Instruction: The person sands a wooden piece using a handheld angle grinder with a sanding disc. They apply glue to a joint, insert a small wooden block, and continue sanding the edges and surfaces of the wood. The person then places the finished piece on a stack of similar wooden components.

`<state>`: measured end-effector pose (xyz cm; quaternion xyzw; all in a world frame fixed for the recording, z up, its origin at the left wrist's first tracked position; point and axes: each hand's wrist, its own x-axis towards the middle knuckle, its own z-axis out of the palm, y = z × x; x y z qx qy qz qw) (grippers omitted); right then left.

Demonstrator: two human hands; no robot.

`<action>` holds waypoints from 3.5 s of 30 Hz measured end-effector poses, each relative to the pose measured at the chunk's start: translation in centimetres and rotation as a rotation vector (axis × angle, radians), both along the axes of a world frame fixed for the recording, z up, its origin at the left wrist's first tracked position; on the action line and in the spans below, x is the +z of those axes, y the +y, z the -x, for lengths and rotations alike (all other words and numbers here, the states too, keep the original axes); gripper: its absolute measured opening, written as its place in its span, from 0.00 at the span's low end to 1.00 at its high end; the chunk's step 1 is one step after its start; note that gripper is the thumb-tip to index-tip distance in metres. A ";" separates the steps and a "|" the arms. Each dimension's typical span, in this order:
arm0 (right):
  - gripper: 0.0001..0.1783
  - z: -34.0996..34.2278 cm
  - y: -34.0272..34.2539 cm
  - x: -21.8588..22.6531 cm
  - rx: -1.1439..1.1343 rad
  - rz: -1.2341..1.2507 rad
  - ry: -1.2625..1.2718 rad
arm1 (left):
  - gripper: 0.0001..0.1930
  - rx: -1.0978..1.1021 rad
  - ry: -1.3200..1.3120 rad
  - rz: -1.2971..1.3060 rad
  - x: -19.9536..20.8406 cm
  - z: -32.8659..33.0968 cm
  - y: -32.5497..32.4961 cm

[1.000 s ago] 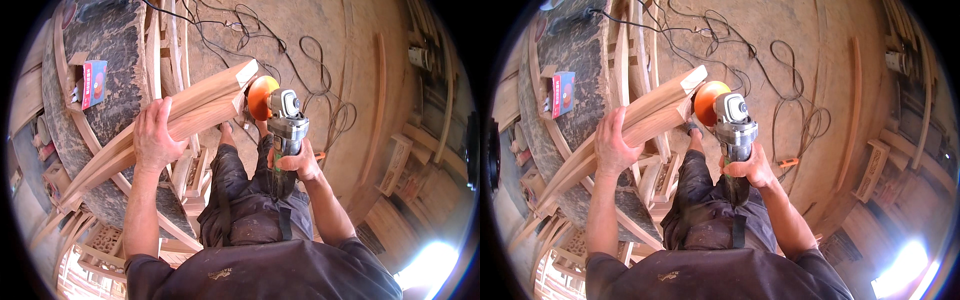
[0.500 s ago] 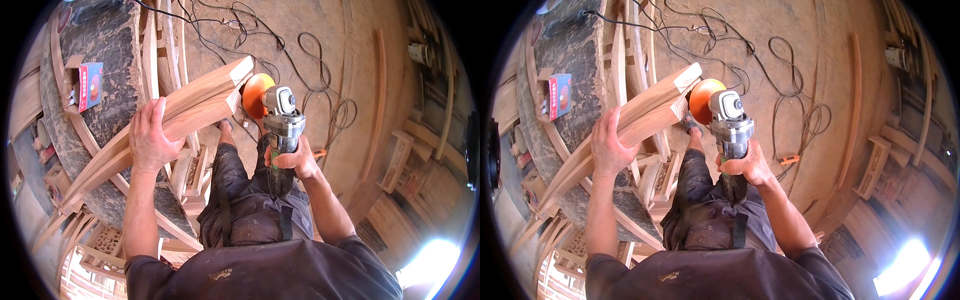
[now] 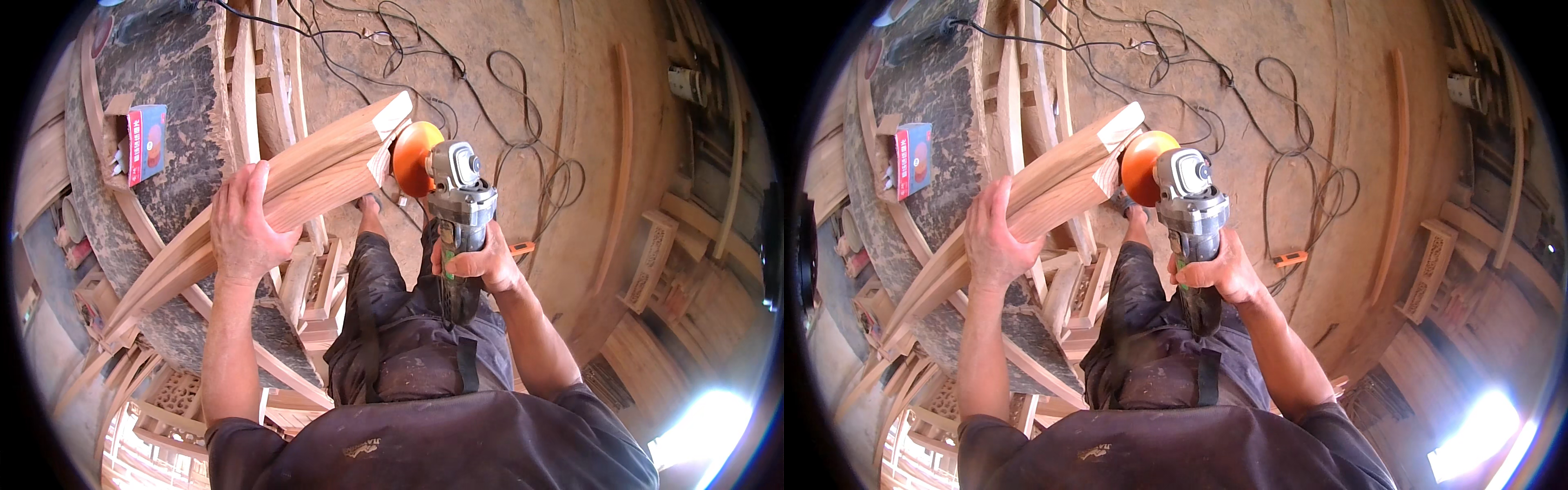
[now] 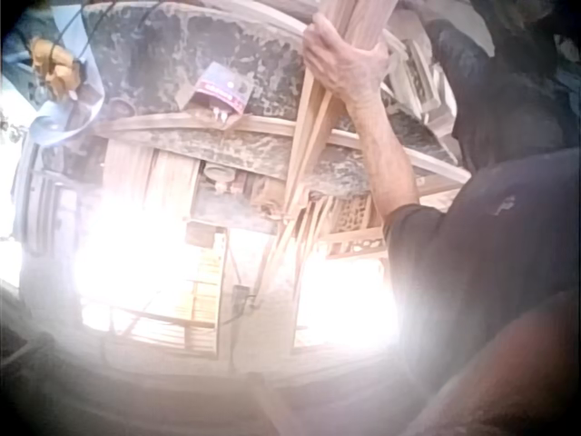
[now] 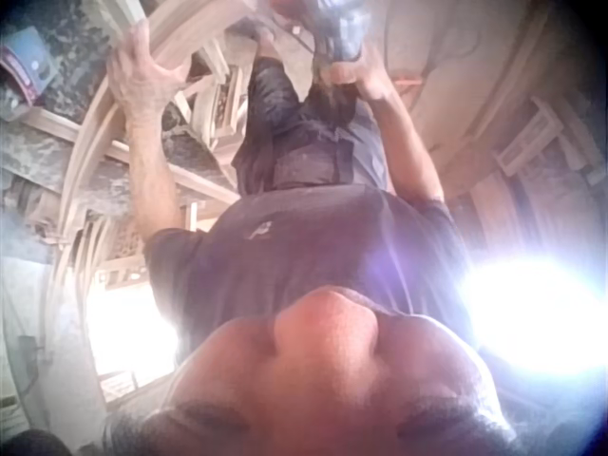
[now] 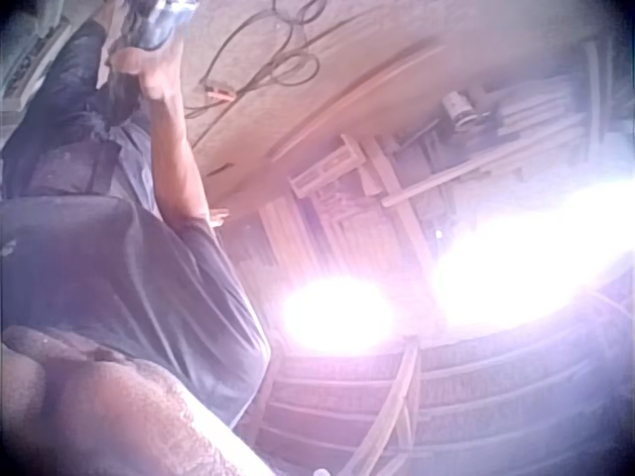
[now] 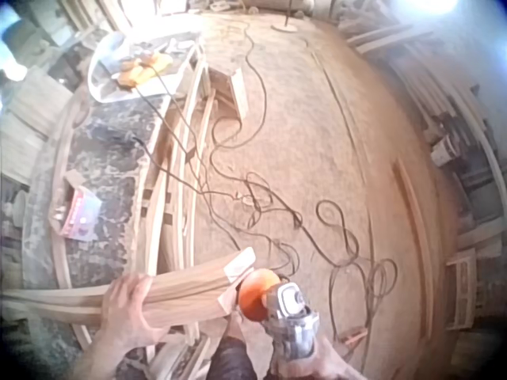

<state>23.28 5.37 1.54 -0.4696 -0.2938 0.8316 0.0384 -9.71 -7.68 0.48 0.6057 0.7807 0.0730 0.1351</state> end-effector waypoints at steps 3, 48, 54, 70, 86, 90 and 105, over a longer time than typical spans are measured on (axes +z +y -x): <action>0.30 -0.3 -0.1 -0.1 0.055 -0.027 -0.049 | 0.48 0.001 -0.003 0.005 0.0 0.0 0.0; 0.35 -0.8 0.9 -1.5 0.102 -0.045 0.040 | 0.48 -0.007 0.048 -0.002 -0.2 -0.2 0.0; 0.37 -1.5 0.6 -1.5 0.092 -0.018 0.030 | 0.48 -0.011 0.040 0.000 -0.2 -0.2 -0.1; 0.38 -6.4 -0.3 0.3 -0.114 0.003 -0.018 | 0.44 0.094 -0.219 0.161 2.5 1.5 2.5; 0.40 -6.0 0.5 1.7 -0.133 -0.067 0.120 | 0.43 0.326 -0.761 0.390 3.5 10.6 6.6; 0.39 -5.0 0.9 2.6 -0.096 -0.080 0.127 | 0.41 0.423 -0.333 0.141 2.5 10.5 4.4; 0.33 7.0 0.4 6.0 0.404 -0.243 0.281 | 0.34 0.894 -1.850 -0.593 5.9 -17.9 -2.3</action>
